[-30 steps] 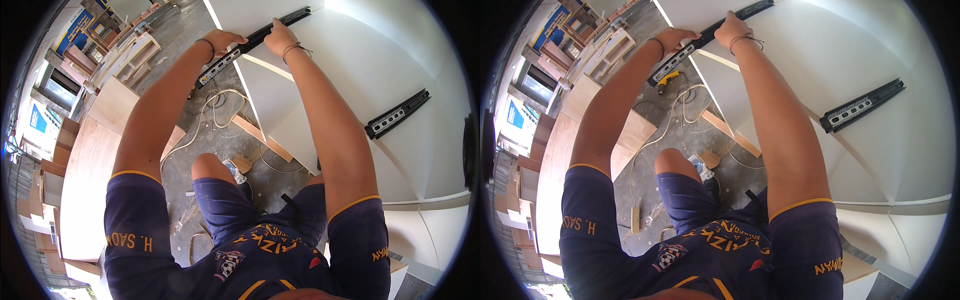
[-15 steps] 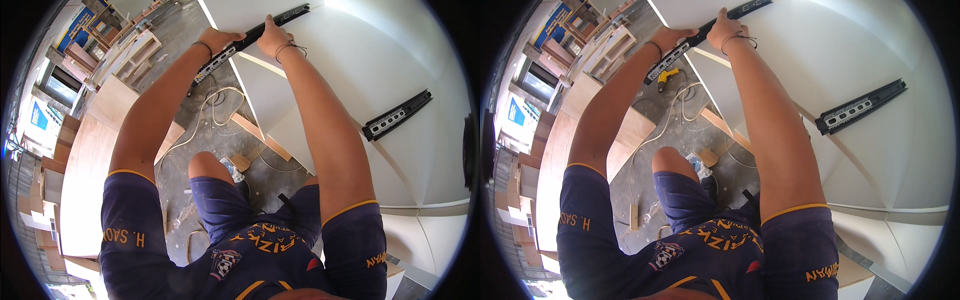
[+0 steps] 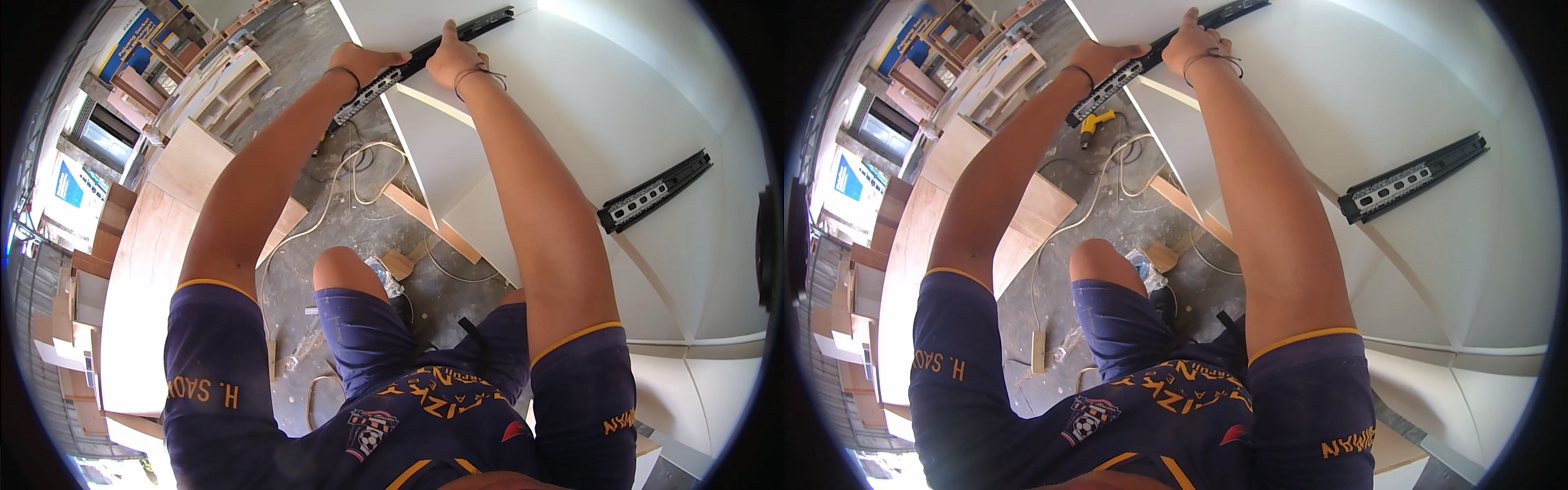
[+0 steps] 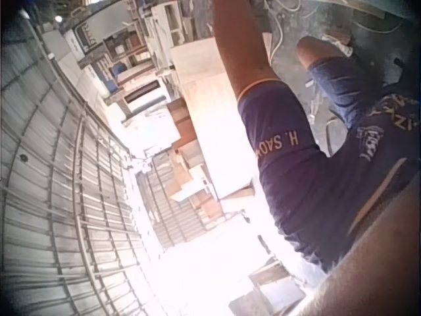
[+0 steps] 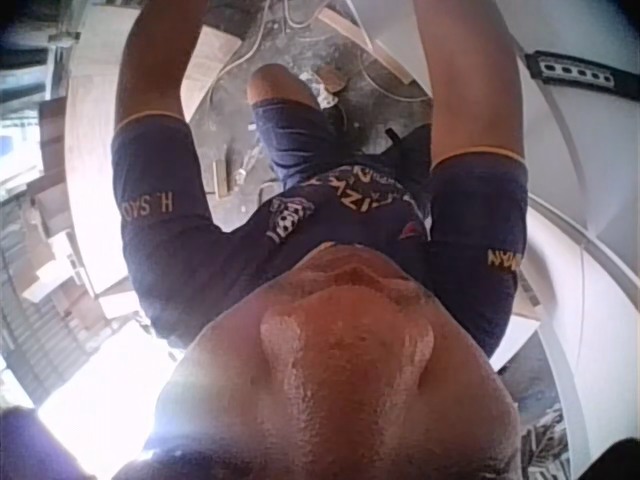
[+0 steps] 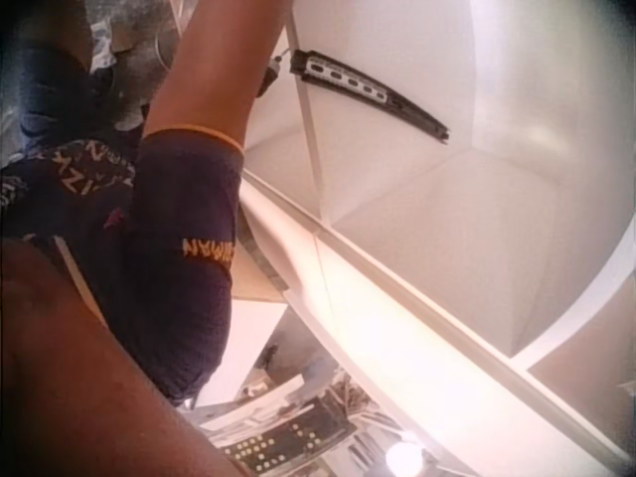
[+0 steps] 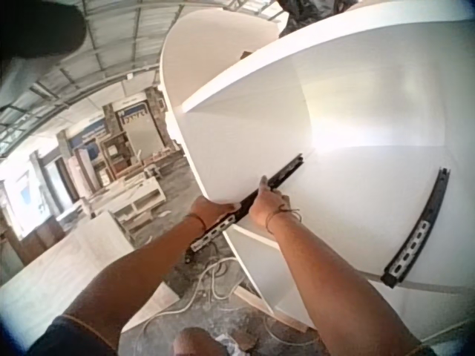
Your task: The person attaches metal slides to a wooden drawer and the interior of a cabinet using an electric drill and screws.
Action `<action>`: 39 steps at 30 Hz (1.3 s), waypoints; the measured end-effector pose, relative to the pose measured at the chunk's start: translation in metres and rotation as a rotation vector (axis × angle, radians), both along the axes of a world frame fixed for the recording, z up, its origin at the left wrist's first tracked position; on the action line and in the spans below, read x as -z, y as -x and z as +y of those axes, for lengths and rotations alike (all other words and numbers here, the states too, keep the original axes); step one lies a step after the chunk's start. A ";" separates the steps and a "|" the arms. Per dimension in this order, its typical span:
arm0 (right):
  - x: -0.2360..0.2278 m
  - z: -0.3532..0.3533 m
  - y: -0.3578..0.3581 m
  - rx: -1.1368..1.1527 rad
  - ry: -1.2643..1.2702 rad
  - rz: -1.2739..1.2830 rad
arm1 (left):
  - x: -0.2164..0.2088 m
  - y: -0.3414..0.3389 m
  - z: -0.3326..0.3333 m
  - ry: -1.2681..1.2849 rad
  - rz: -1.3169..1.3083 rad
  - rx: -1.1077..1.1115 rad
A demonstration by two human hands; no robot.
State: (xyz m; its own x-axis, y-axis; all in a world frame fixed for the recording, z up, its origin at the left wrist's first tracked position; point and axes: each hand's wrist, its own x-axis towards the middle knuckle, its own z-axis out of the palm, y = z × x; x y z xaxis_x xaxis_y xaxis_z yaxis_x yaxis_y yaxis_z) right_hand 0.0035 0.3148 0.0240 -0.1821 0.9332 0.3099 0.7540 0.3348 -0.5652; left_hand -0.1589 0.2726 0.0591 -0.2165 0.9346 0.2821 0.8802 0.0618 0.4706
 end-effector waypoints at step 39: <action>-0.005 -0.004 -0.006 -0.013 0.093 0.161 | -0.002 0.002 0.001 0.032 -0.047 0.076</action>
